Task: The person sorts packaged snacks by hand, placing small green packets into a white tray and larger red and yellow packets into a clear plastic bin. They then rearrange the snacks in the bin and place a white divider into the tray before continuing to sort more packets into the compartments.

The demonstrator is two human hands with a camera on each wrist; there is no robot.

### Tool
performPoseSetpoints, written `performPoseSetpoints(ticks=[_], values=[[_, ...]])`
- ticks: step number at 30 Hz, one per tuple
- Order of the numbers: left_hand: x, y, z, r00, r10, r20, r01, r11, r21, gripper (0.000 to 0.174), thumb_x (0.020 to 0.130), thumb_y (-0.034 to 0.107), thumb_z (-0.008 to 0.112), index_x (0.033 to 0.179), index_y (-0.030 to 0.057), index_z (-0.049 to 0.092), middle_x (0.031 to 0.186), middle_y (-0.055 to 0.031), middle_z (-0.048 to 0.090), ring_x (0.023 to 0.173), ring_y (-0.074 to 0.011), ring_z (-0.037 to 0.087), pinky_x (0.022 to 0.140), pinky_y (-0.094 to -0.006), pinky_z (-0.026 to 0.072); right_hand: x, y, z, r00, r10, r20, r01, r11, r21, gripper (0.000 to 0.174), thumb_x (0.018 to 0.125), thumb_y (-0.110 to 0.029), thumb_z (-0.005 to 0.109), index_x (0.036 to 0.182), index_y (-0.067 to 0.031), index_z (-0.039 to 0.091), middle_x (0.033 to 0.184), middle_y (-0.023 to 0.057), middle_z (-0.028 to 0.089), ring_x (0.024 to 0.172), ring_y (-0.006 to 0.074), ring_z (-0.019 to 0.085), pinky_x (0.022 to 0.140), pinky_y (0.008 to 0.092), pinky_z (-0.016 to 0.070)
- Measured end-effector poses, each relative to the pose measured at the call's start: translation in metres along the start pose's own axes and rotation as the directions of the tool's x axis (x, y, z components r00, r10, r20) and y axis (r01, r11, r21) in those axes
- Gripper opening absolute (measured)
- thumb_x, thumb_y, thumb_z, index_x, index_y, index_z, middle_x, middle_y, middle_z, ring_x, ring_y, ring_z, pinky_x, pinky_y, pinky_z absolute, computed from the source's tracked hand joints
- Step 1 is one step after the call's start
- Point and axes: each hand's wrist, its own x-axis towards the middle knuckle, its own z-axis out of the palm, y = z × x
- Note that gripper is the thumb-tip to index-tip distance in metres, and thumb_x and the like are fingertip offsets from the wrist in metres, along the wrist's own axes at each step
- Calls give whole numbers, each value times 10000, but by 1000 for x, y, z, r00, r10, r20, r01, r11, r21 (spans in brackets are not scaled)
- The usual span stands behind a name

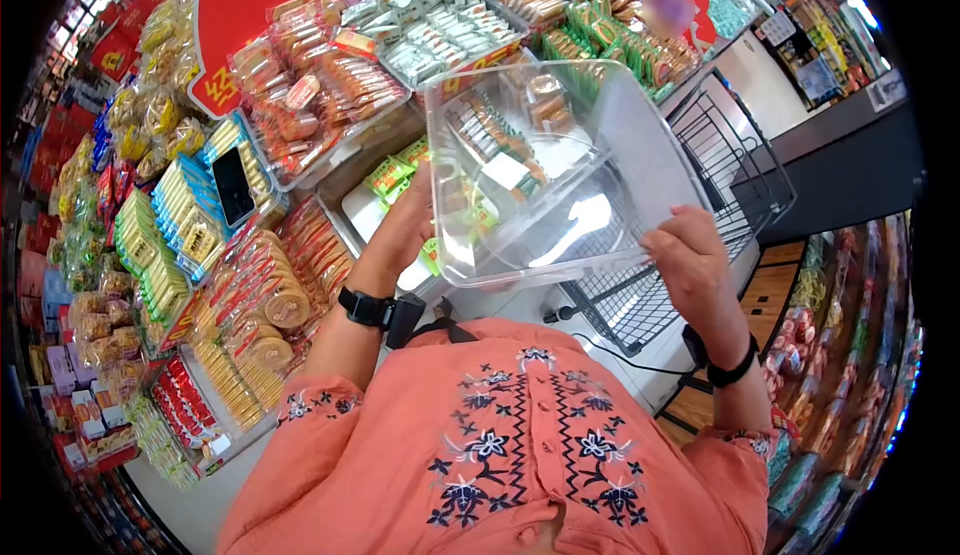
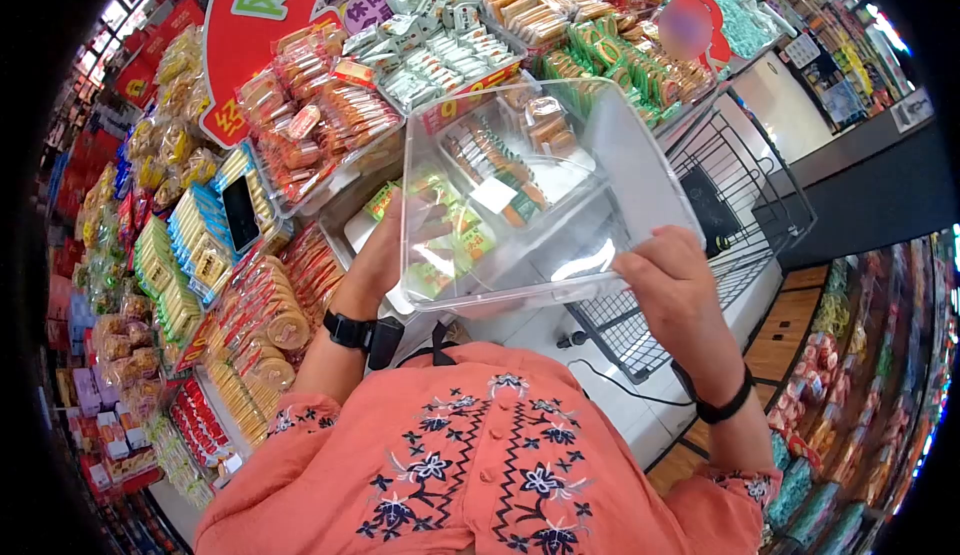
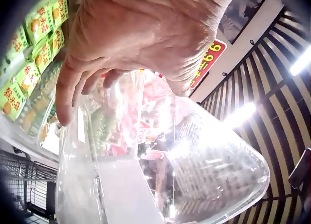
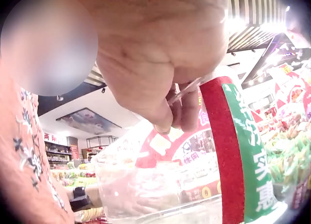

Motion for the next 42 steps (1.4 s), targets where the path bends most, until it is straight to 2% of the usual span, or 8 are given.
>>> performPoseSetpoints(ticks=[5,9,10,14,21,35,37,42], values=[[-15,12,-20,994,67,-89,-66,998,9,1001,947,790,404,1540,-13,341,1522,-229,427,1400,-368,463,937,-492,554,25,-3,39,990,-132,-54,133,991,16,254,760,61,693,994,-32,662,916,85,592,939,342,609,987,467,480],[-19,11,-29,976,151,-159,-152,988,11,810,999,543,579,1542,-10,344,1524,-209,428,1311,-354,524,942,-504,572,33,3,60,983,-179,-34,178,983,-40,235,771,59,679,985,-36,656,923,80,589,939,321,614,1005,469,483],[-16,7,-39,984,97,-151,-108,992,-68,671,981,352,627,1513,12,400,1443,-148,500,1215,-272,574,941,-496,579,35,6,65,983,-179,-33,177,983,-44,228,775,58,674,980,-39,657,923,78,590,940,314,617,1014,470,483],[-5,-17,-45,962,85,-259,-68,995,73,534,939,193,599,1444,66,482,1253,-36,577,1097,-167,593,905,-424,588,37,25,87,988,-152,-17,151,987,-56,202,792,47,662,966,-55,662,923,70,598,941,291,627,1050,477,481],[10,-29,-30,938,150,-313,-83,973,217,446,960,185,595,1380,61,505,1187,-26,602,1000,-107,594,762,-291,555,43,83,126,991,-109,-71,104,992,-75,173,815,20,664,958,-76,674,954,62,635,966,278,633,1076,492,463],[53,-23,-5,851,182,-492,-2,939,344,462,967,169,591,1399,35,496,1169,-39,641,954,-107,622,742,-271,527,74,163,145,995,-85,-58,92,989,118,141,827,-10,705,956,-59,676,998,78,662,1028,293,633,1084,495,444],[57,-28,-6,850,238,-470,-81,941,329,510,985,211,635,1417,18,444,1043,-71,679,857,-129,639,747,-303,535,71,170,147,997,-73,-23,75,989,129,181,811,-8,722,977,-60,671,1034,85,669,1075,306,632,1111,513,422],[54,-21,-7,862,154,-484,28,937,349,587,986,279,642,1466,16,427,1245,-61,629,992,-127,632,787,-293,549,74,166,142,994,-73,80,61,988,145,392,761,-46,783,1129,-72,651,1224,117,632,1263,339,561,1166,545,352]])
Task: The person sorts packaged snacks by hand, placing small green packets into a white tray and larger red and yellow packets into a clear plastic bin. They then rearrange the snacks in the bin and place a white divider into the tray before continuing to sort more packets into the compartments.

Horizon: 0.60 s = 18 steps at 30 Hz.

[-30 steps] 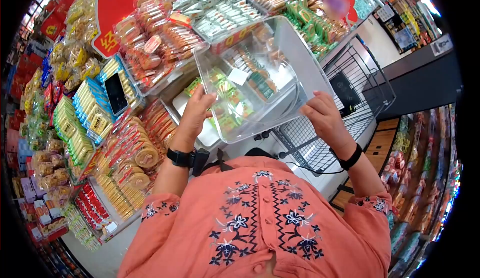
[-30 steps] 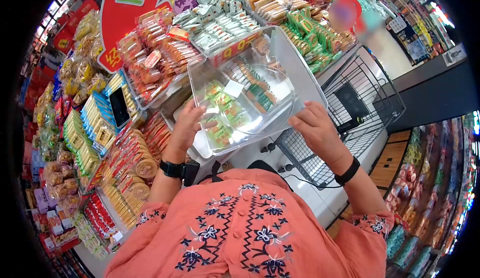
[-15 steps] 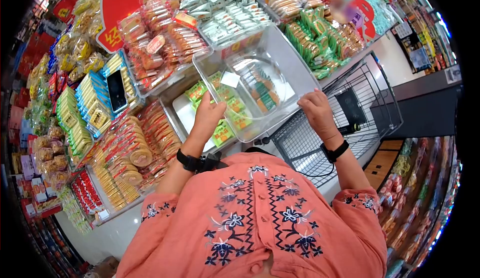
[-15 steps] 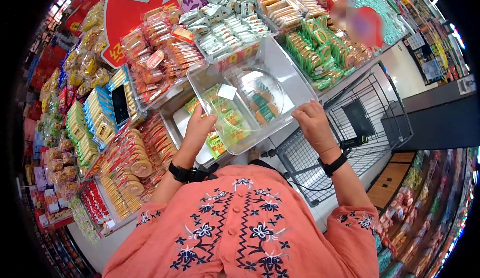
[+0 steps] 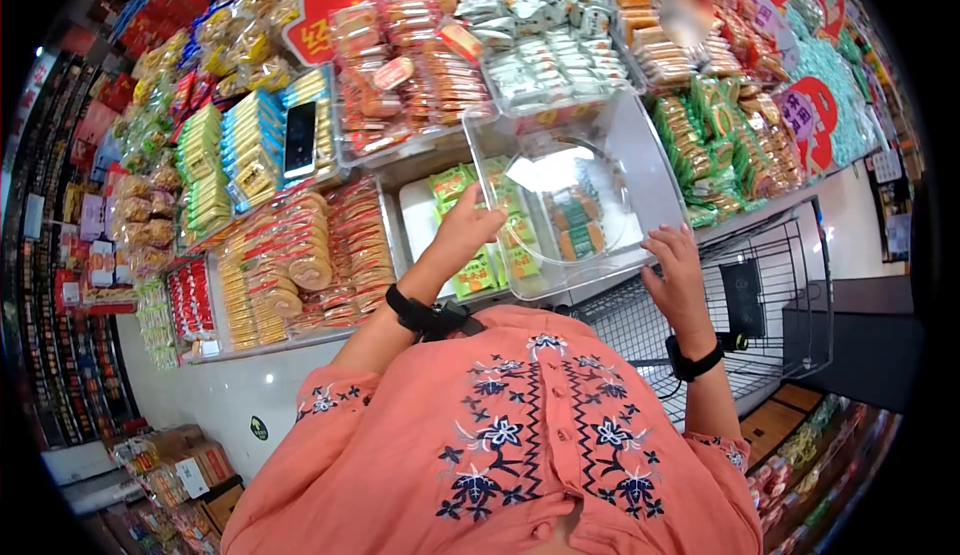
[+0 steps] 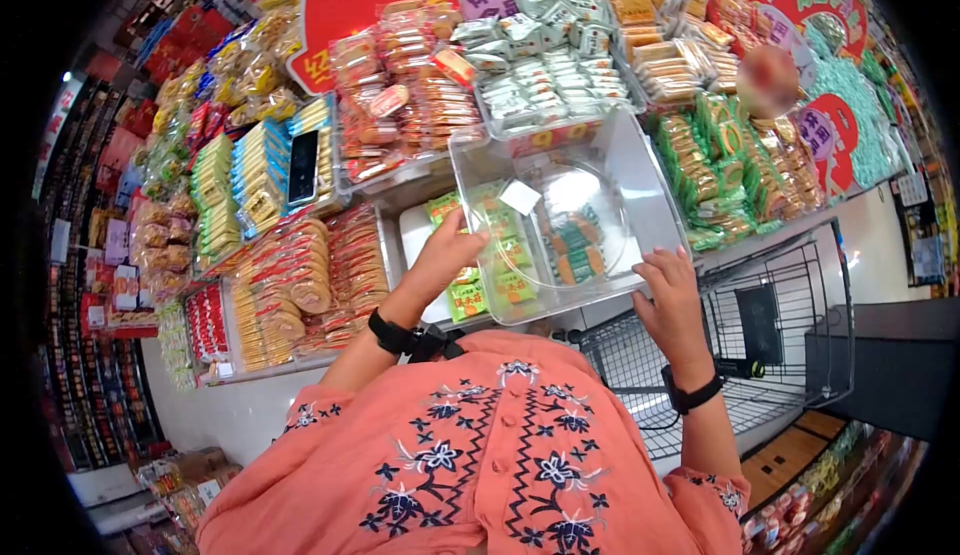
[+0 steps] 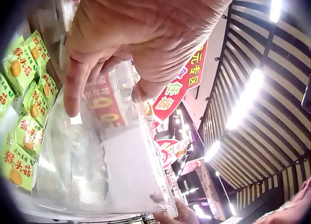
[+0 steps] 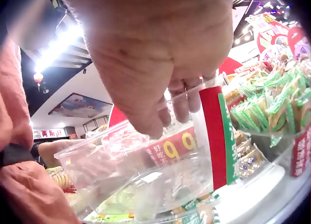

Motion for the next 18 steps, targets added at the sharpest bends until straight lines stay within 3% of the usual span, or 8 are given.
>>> performPoseSetpoints(ticks=[3,4,8,12,15,16,17,18], values=[[-2,4,-1,1000,3,-5,-3,999,41,690,980,357,678,1483,-14,385,1304,-105,612,1021,-136,645,795,-278,546,3,-12,-15,999,46,-22,-45,999,29,494,745,-69,811,1208,-74,640,1314,129,600,1340,355,503,1173,535,343],[-2,6,-4,1000,0,17,-1,996,86,808,967,415,699,1501,-64,328,1408,-200,555,1102,-194,662,851,-303,552,1,-10,-19,996,87,10,-88,993,76,516,777,-111,806,1258,-59,627,1383,155,564,1374,372,466,1171,509,341],[-5,26,-15,998,52,44,-60,978,199,875,959,428,704,1512,-107,286,1514,-300,443,1227,-295,633,967,-377,529,0,0,-16,976,208,-70,-195,968,158,457,888,-186,735,1293,-21,601,1435,197,532,1370,374,466,1154,463,351],[-5,30,-32,995,98,34,-104,957,269,771,952,402,720,1470,-75,406,1448,-263,530,1182,-266,640,983,-359,518,8,15,8,918,329,-221,-296,940,169,377,996,-201,631,1301,14,579,1378,223,559,1319,364,506,1126,420,376],[11,26,-77,979,203,-34,-175,908,380,657,943,353,736,1408,-48,502,1335,-210,620,1128,-237,649,954,-349,524,9,37,29,852,486,-194,-376,826,421,379,1018,-225,609,1298,29,576,1319,199,584,1257,328,555,1089,404,412],[9,35,-88,949,300,-102,-225,865,448,535,926,321,736,1291,-43,591,1177,-183,690,997,-238,689,854,-344,548,14,33,29,842,497,-209,-393,832,392,378,1036,-244,588,1284,41,580,1251,176,605,1181,297,589,1045,388,443],[9,48,-105,957,281,-75,-195,812,551,513,924,311,730,1287,-25,595,1181,-204,677,1043,-292,677,896,-385,535,18,34,30,835,512,-202,-402,818,410,376,1036,-246,590,1276,42,583,1244,175,608,1169,294,591,1038,386,446],[17,42,-124,905,421,-66,-261,670,695,498,917,297,728,1285,-14,600,1179,-214,671,1071,-328,658,920,-413,521,21,36,31,827,528,-193,-414,804,428,375,1035,-248,591,1269,44,586,1236,173,612,1157,291,593,1032,384,448]])
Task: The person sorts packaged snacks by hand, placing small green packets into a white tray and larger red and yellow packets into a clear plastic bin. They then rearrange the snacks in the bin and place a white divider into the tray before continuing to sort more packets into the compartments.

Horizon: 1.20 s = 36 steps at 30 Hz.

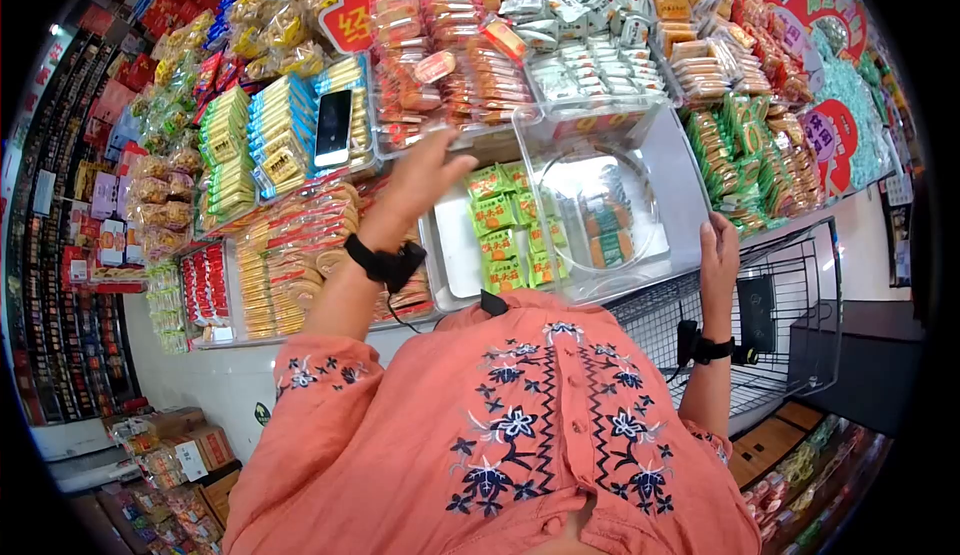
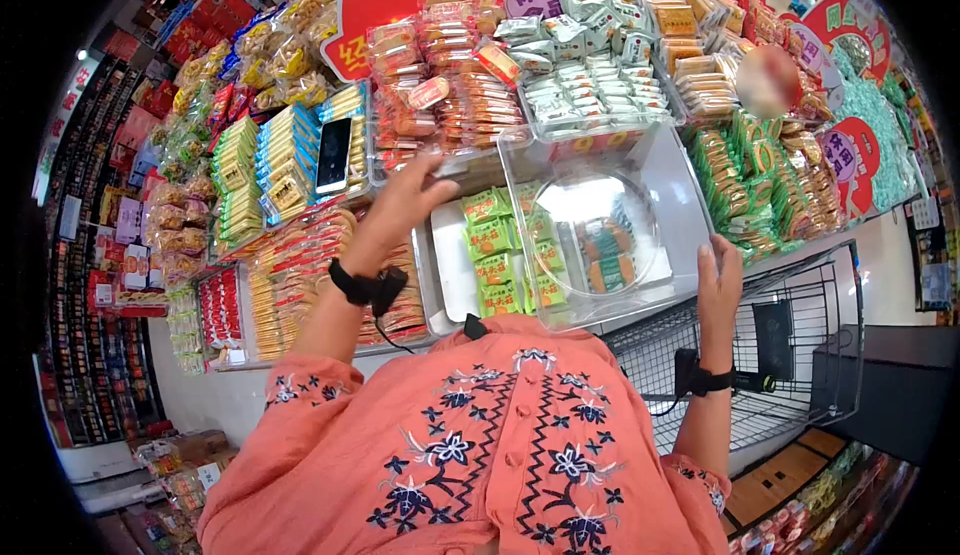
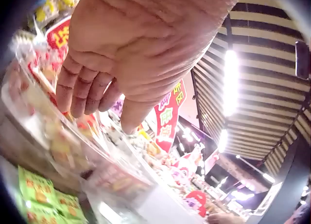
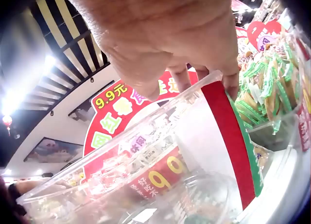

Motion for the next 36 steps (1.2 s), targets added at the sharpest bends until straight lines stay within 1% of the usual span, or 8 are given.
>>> performPoseSetpoints(ticks=[1,3,8,13,18,27,32,36], values=[[4,-19,-6,989,128,-73,-113,978,177,484,911,284,726,1282,-2,606,1177,-225,665,1098,-364,639,945,-441,508,3,0,2,1000,22,2,-22,1000,14,373,1035,-251,592,1262,46,589,1229,172,616,1144,288,595,1026,382,451],[12,-40,-21,993,108,-36,-88,927,364,469,886,275,738,1256,13,619,1172,-238,652,1122,-416,595,973,-493,477,11,-4,7,1000,8,-17,-9,999,-45,361,1040,-250,584,1229,57,599,1199,176,622,1115,293,597,1003,379,454],[25,-82,-29,995,97,31,-97,821,562,394,847,267,766,1165,61,659,1060,-182,664,1075,-392,608,923,-484,502,25,-1,15,995,-97,26,100,972,-213,325,1023,-232,597,1195,43,622,1181,191,621,1109,324,596,988,392,457],[40,-94,-36,993,78,84,-111,844,524,277,877,259,728,1079,71,713,1093,-149,682,1097,-361,603,949,-461,484,33,0,14,994,-80,76,99,955,-279,277,1000,-202,625,1155,27,651,1131,168,657,1047,311,633,947,387,490],[56,-91,-46,981,6,195,-96,884,457,220,868,216,704,1028,66,725,1056,-148,687,1043,-372,616,925,-475,486,42,3,9,995,11,99,4,988,-154,252,998,-184,624,1125,31,659,1099,155,677,995,263,667,889,349,522],[59,-100,-35,959,261,114,-278,769,575,198,830,190,697,996,84,714,954,-140,691,980,-353,633,871,-469,511,67,0,-11,938,-1,347,85,970,-228,271,988,-189,639,1158,22,631,1079,142,683,986,243,669,900,326,513],[59,-93,-34,977,190,92,-210,832,514,181,846,205,690,970,74,712,960,-149,699,962,-366,636,860,-473,511,84,-21,-26,879,90,468,-32,991,-129,266,993,-205,658,1135,18,629,1053,104,679,981,189,658,881,330,515],[62,-74,-36,990,123,72,-141,922,362,192,876,236,679,932,53,697,918,-173,699,897,-397,644,807,-497,510,90,-41,-22,884,20,466,57,987,-149,269,969,-190,675,1135,16,627,1044,133,678,966,242,663,860,348,519]])
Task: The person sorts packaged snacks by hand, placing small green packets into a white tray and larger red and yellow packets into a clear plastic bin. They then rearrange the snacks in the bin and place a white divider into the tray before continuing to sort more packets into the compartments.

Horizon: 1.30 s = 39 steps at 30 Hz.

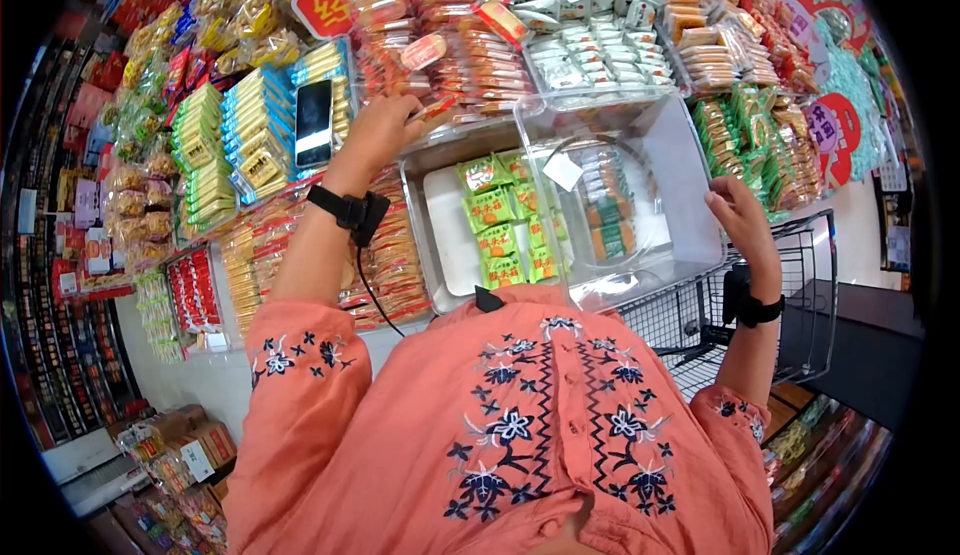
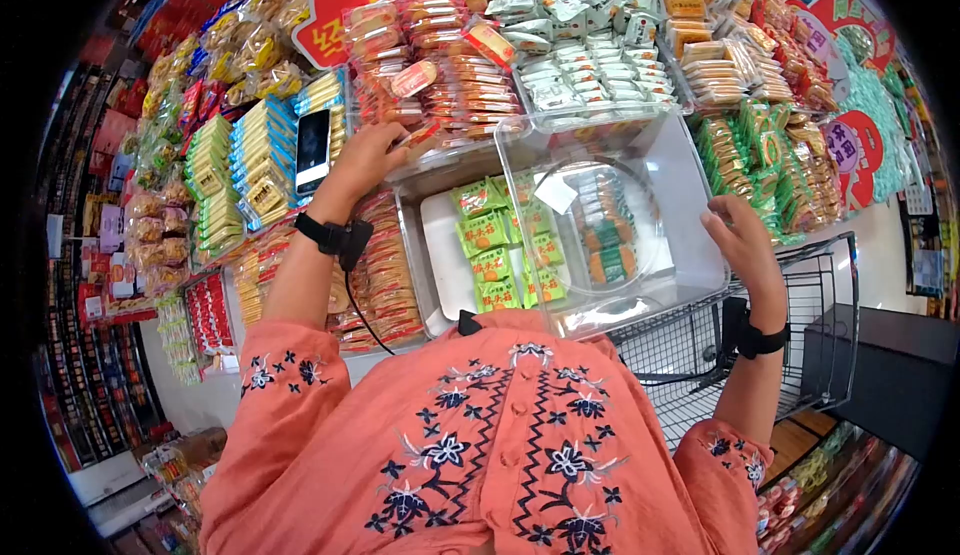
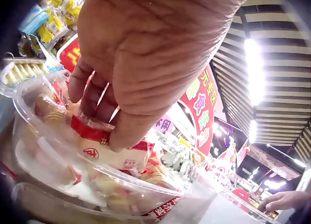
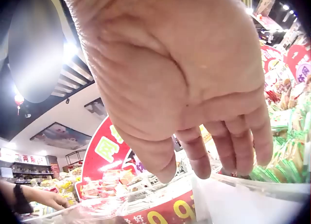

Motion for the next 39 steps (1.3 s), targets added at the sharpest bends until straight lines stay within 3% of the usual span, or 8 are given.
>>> performPoseSetpoints(ticks=[5,9,14,26,29,30,35,39], values=[[8,21,-16,998,-54,17,56,993,-100,268,937,286,663,911,20,643,856,-211,669,819,-421,655,706,-491,497,0,-38,8,983,-175,-50,160,962,-221,278,922,-173,714,1124,-2,629,1059,173,662,950,329,647,828,386,520],[16,23,-16,989,-143,37,146,909,-392,244,939,235,662,1091,48,629,895,-203,684,830,-407,672,710,-455,514,-4,-83,16,964,-264,33,266,960,-87,301,919,-175,723,1148,-1,631,1050,176,648,986,331,647,854,390,519],[38,29,-28,987,-78,-142,39,965,-258,292,949,241,660,1140,25,615,953,-228,697,914,-423,676,775,-469,520,1,-121,5,942,-328,78,330,944,-15,335,933,-197,713,1187,5,628,1085,183,658,1000,326,661,866,382,526],[115,32,-53,989,-115,-88,110,993,-52,288,915,245,663,1106,29,662,979,-173,702,869,-328,694,751,-417,530,45,-139,27,911,-412,35,409,910,66,347,962,-201,703,1232,1,621,1065,129,676,933,219,669,805,330,543],[139,39,-42,987,140,-79,-136,989,64,288,919,228,653,1136,40,661,1057,-172,681,964,-351,678,796,-435,527,67,-141,48,913,-408,-6,406,907,112,331,961,-206,700,1201,11,628,1037,137,690,914,225,672,794,346,539],[149,31,-25,959,223,-173,-219,975,40,396,915,413,686,925,19,653,946,-197,659,921,-409,642,782,-524,503,73,-140,54,922,-386,-10,385,917,100,325,961,-207,698,1191,13,631,1033,141,694,907,229,673,792,350,538],[189,31,-2,918,394,-41,-382,908,175,262,892,287,684,966,42,624,1012,-165,652,1040,-377,623,855,-491,508,105,-109,90,941,-339,-20,337,928,157,304,958,-208,687,1162,11,642,1021,160,701,883,249,672,790,362,535],[214,23,16,888,459,38,-448,843,298,183,863,175,686,970,54,601,1031,-146,636,1049,-359,611,858,-475,505,107,-104,101,954,-297,-40,299,937,179,308,922,-247,700,1053,26,641,944,218,694,880,379,674,763,431,520]])
